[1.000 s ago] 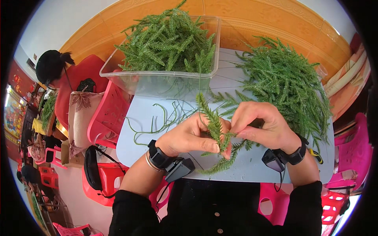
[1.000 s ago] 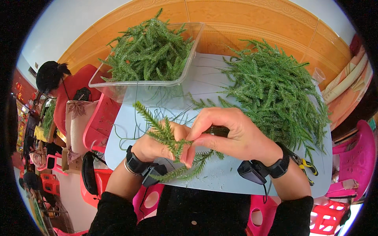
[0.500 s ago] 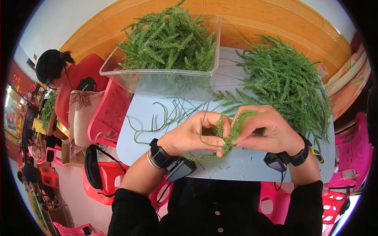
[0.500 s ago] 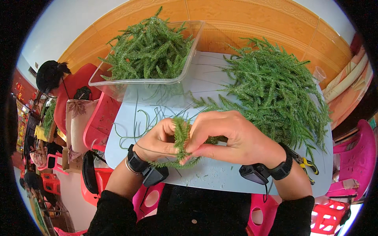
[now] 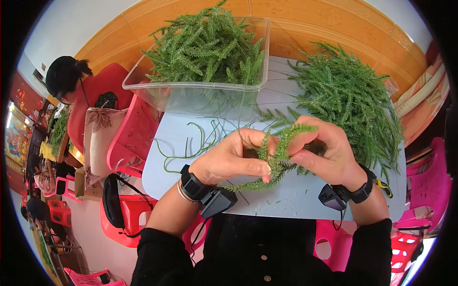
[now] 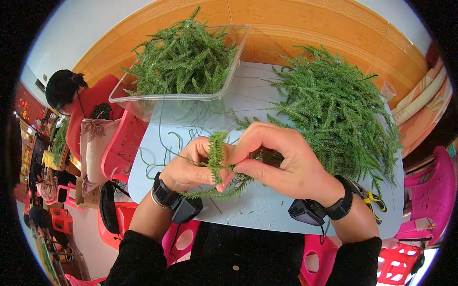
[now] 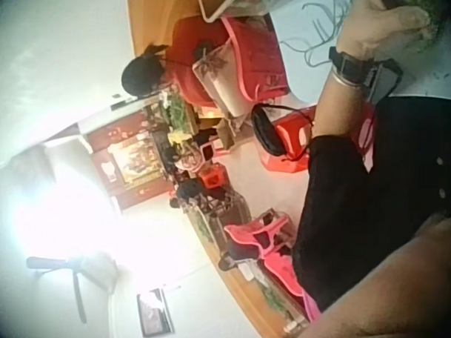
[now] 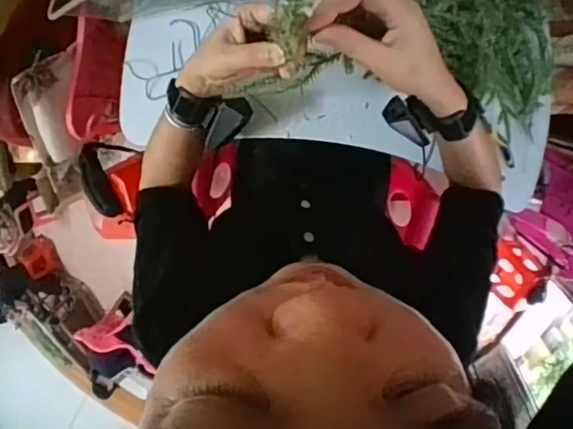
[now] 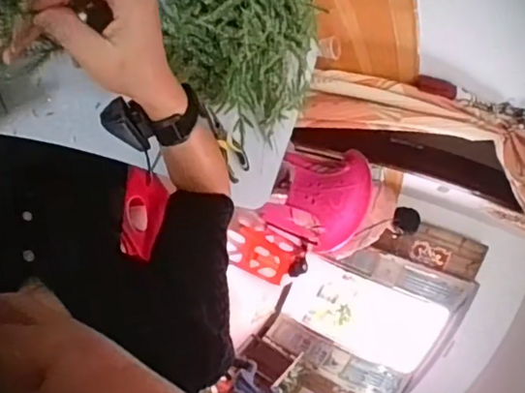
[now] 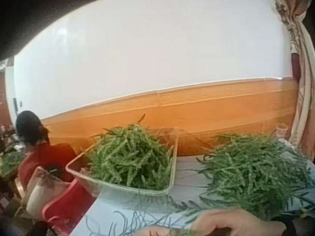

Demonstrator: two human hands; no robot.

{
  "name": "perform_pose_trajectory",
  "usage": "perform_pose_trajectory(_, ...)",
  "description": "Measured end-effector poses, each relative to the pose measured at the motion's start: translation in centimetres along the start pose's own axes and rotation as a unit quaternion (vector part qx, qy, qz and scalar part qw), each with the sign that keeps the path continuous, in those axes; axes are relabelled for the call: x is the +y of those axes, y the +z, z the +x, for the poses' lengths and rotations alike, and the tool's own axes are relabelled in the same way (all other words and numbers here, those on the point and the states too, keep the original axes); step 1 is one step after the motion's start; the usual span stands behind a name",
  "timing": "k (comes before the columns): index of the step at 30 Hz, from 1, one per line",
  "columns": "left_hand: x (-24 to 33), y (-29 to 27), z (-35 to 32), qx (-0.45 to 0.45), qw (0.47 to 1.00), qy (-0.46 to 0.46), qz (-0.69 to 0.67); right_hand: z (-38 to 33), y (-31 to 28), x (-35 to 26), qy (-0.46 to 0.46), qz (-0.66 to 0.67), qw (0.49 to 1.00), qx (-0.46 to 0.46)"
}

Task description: Trimming and sorting green plant stems into a plastic container.

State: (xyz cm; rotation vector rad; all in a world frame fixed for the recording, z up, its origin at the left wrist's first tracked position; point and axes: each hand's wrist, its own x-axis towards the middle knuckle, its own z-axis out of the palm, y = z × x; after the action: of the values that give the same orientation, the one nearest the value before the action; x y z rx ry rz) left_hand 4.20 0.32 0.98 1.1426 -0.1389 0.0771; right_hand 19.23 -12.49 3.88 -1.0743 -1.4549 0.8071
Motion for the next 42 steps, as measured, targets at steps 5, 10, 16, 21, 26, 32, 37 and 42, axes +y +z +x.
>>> perform_pose_trajectory(5,-0.1,-0.2,0.0,0.016,1.0,0.023,-0.012,0.1,0.1,0.2,-0.077,-0.053,0.996,0.003)
perform_pose_trajectory(10,-0.5,-0.5,0.0,0.049,0.998,0.023,-0.041,0.1,-0.2,0.5,-0.062,-0.041,0.997,-0.01)
perform_pose_trajectory(16,-0.1,-0.2,0.2,0.061,0.998,0.008,-0.017,0.1,-0.2,0.2,-0.024,0.016,1.0,0.008)
perform_pose_trajectory(21,0.3,0.1,0.2,0.042,0.998,-0.036,0.018,0.1,-0.5,0.0,-0.033,-0.044,0.998,-0.022)
perform_pose_trajectory(26,0.4,0.2,0.1,0.029,0.996,-0.078,0.021,0.0,0.1,-0.4,0.049,0.02,0.999,0.003)
perform_pose_trajectory(32,0.6,0.0,0.0,0.015,0.996,-0.074,0.045,-0.1,0.3,-0.6,0.089,-0.001,0.996,0.016)
perform_pose_trajectory(37,0.3,-0.4,0.0,0.032,0.998,-0.037,0.033,0.0,-0.5,-0.3,0.07,-0.067,0.994,-0.052)
perform_pose_trajectory(42,0.3,-0.2,0.1,0.034,0.998,-0.051,0.007,0.1,-0.3,-0.6,0.094,-0.038,0.993,-0.057)
